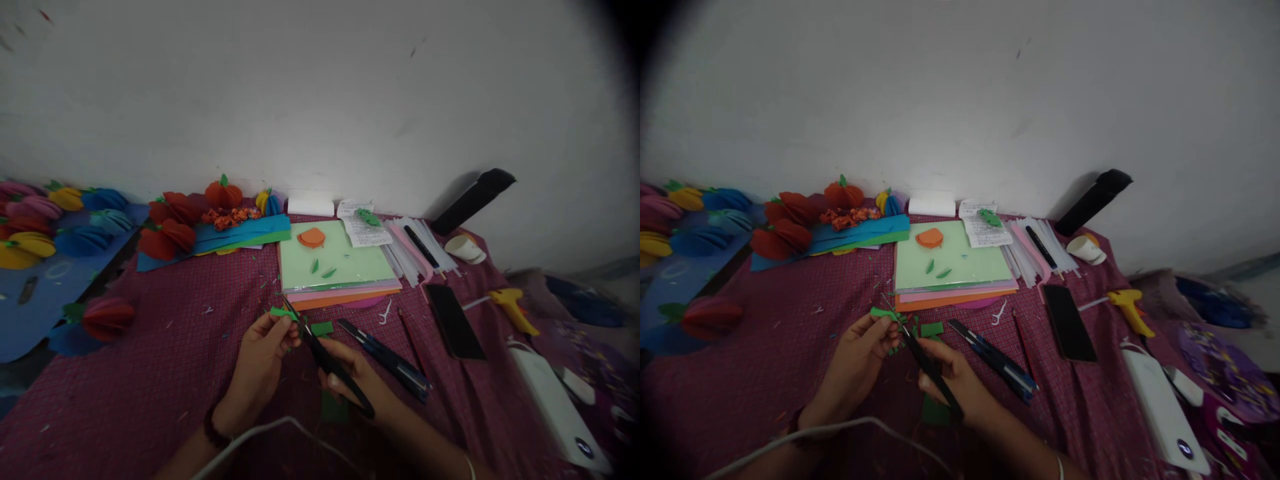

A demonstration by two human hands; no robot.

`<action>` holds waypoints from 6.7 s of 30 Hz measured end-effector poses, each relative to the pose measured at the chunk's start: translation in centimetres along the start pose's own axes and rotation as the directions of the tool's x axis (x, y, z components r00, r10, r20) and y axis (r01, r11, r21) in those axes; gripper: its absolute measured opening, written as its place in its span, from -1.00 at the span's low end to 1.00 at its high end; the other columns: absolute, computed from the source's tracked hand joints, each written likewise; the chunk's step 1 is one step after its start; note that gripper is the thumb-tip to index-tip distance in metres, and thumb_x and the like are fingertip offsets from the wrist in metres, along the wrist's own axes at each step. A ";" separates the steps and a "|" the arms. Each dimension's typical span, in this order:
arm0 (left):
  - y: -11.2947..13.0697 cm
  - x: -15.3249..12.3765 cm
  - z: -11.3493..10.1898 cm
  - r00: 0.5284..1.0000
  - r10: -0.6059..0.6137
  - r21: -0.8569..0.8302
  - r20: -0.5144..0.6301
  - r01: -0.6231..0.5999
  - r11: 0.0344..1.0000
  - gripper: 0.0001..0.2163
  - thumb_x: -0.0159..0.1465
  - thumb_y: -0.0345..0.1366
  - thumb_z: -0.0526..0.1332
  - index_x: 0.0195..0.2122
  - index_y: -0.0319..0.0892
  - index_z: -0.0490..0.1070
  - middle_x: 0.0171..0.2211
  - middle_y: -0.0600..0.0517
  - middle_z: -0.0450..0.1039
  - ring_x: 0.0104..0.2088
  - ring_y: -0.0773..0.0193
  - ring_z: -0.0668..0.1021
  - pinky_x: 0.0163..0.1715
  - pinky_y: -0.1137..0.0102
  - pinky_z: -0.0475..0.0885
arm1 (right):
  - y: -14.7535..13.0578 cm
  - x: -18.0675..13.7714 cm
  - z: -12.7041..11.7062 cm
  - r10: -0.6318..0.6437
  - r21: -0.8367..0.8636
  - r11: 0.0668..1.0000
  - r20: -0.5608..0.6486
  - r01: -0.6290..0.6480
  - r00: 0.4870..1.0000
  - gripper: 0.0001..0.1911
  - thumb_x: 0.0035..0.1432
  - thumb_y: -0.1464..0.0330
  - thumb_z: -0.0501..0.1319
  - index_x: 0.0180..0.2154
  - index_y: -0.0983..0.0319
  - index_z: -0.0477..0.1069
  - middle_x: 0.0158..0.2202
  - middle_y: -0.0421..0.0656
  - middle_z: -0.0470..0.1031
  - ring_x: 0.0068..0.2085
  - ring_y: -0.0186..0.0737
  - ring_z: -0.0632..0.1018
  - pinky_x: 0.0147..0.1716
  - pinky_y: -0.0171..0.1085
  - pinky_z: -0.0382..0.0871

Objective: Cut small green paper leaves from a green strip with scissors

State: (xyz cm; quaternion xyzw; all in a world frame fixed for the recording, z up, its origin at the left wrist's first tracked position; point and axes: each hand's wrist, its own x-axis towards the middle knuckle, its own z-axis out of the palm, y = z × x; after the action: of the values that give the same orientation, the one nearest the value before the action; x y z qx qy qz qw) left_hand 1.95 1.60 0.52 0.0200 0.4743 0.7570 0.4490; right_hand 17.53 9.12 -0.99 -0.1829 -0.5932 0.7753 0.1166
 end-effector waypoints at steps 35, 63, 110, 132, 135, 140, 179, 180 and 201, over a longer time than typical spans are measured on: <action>1.1 0.2 -0.3 0.998 -0.058 0.192 0.024 0.052 0.980 -0.82 -0.05 -0.30 0.38 -0.61 -0.22 0.39 -0.66 0.14 0.37 -0.63 0.43 0.40 -0.60 0.50 0.37 | -1.0 -0.8 -1.0 0.137 -0.109 0.984 -0.021 -0.138 0.990 -0.41 0.03 0.14 0.28 0.08 0.23 0.35 -0.43 -0.20 0.38 -0.53 -0.40 0.23 -0.55 -0.37 0.18; 2.2 1.0 -1.4 0.981 -0.145 0.366 0.128 0.089 0.926 -0.88 -0.04 -0.34 0.34 -0.62 -0.20 0.41 -0.68 0.13 0.36 -0.67 0.43 0.37 -0.65 0.52 0.30 | 0.2 -0.9 -2.7 0.146 -0.197 0.971 0.027 -0.138 0.989 -0.51 0.05 0.21 0.30 0.04 0.16 0.40 -0.36 -0.18 0.41 -0.46 -0.35 0.29 -0.52 -0.36 0.17; 2.4 1.8 -2.5 0.965 -0.176 0.477 0.196 0.063 0.877 -0.81 0.04 -0.27 0.23 -0.66 -0.20 0.36 -0.69 0.12 0.36 -0.69 0.41 0.38 -0.64 0.49 0.31 | -1.5 -0.7 -2.5 0.188 -0.237 0.955 0.023 -0.178 0.982 -0.45 0.00 0.35 0.35 0.07 0.11 0.38 0.01 -0.14 0.48 -0.01 -0.06 0.47 0.01 -0.12 0.29; 4.5 9.5 6.4 0.928 -0.041 0.791 0.370 -0.291 0.539 -0.90 -0.10 -0.41 0.22 -0.70 -0.19 0.31 -0.75 0.19 0.26 -0.68 0.42 0.31 -0.67 0.52 0.21 | -1.9 -1.6 -7.6 -0.192 0.517 0.849 0.117 0.105 0.974 -0.42 0.06 -0.01 0.20 0.01 0.20 0.26 -0.51 -0.27 0.22 -0.53 -0.36 0.25 -0.50 -0.32 0.17; 4.5 11.1 8.6 0.918 -0.018 0.780 0.396 -0.326 0.534 -0.96 -0.12 -0.43 0.23 -0.65 -0.21 0.38 -0.71 0.17 0.30 -0.67 0.42 0.32 -0.68 0.52 0.21 | -2.1 -1.6 -8.4 -0.220 0.536 0.833 0.098 0.135 0.971 -0.46 0.08 0.02 0.21 -0.01 0.20 0.24 -0.49 -0.27 0.24 -0.54 -0.38 0.26 -0.53 -0.35 0.16; 4.6 8.4 9.8 0.894 -0.064 0.712 0.443 -0.308 0.631 -0.81 0.04 -0.21 0.25 -0.39 -0.23 0.46 -0.52 0.05 0.46 -0.51 0.32 0.47 -0.57 0.47 0.37 | -2.1 -1.7 -8.8 -0.243 0.546 0.830 0.180 0.109 0.953 -0.50 0.09 0.03 0.20 -0.07 0.21 0.25 -0.50 -0.27 0.27 -0.56 -0.39 0.28 -0.59 -0.39 0.14; -2.0 5.0 0.5 0.814 -0.155 0.781 0.560 -0.581 -0.228 -0.78 0.28 -0.22 0.17 -0.13 -0.24 0.39 -0.18 -0.03 0.44 -0.26 0.23 0.52 -0.27 0.23 0.46 | -2.5 -0.9 -13.4 -0.398 -0.880 0.383 -0.431 -0.280 0.810 -0.58 0.08 0.42 0.27 0.00 0.36 0.35 -0.05 0.10 0.43 -0.06 0.01 0.46 -0.05 -0.10 0.30; -2.0 4.8 0.5 0.821 -0.149 0.787 0.550 -0.570 -0.234 -0.75 0.28 -0.22 0.16 -0.07 -0.23 0.37 -0.12 -0.06 0.43 -0.21 0.20 0.52 -0.24 0.20 0.47 | -2.3 -0.7 -13.4 -0.409 -0.881 0.384 -0.430 -0.275 0.805 -0.62 0.12 0.39 0.25 -0.01 0.34 0.35 -0.03 0.07 0.42 -0.05 -0.01 0.46 -0.05 -0.09 0.32; -0.1 -3.9 2.0 0.580 0.337 0.611 0.742 -0.791 0.016 -0.83 0.08 -0.46 0.13 -0.59 -0.10 0.25 -0.46 0.02 0.36 -0.30 0.14 0.40 -0.24 0.28 0.27 | -2.9 -0.7 -1.4 -0.617 -0.654 0.595 0.001 0.467 0.787 -0.83 0.00 0.56 0.20 -0.35 0.23 0.48 -0.37 -0.18 0.51 -0.28 -0.22 0.46 -0.24 -0.27 0.29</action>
State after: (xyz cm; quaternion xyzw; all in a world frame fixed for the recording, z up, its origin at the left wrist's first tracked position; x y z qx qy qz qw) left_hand 5.26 0.26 3.14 0.6155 0.6560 0.4297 0.0788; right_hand 18.69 10.86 1.62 -0.1069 -0.8239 0.4347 0.3475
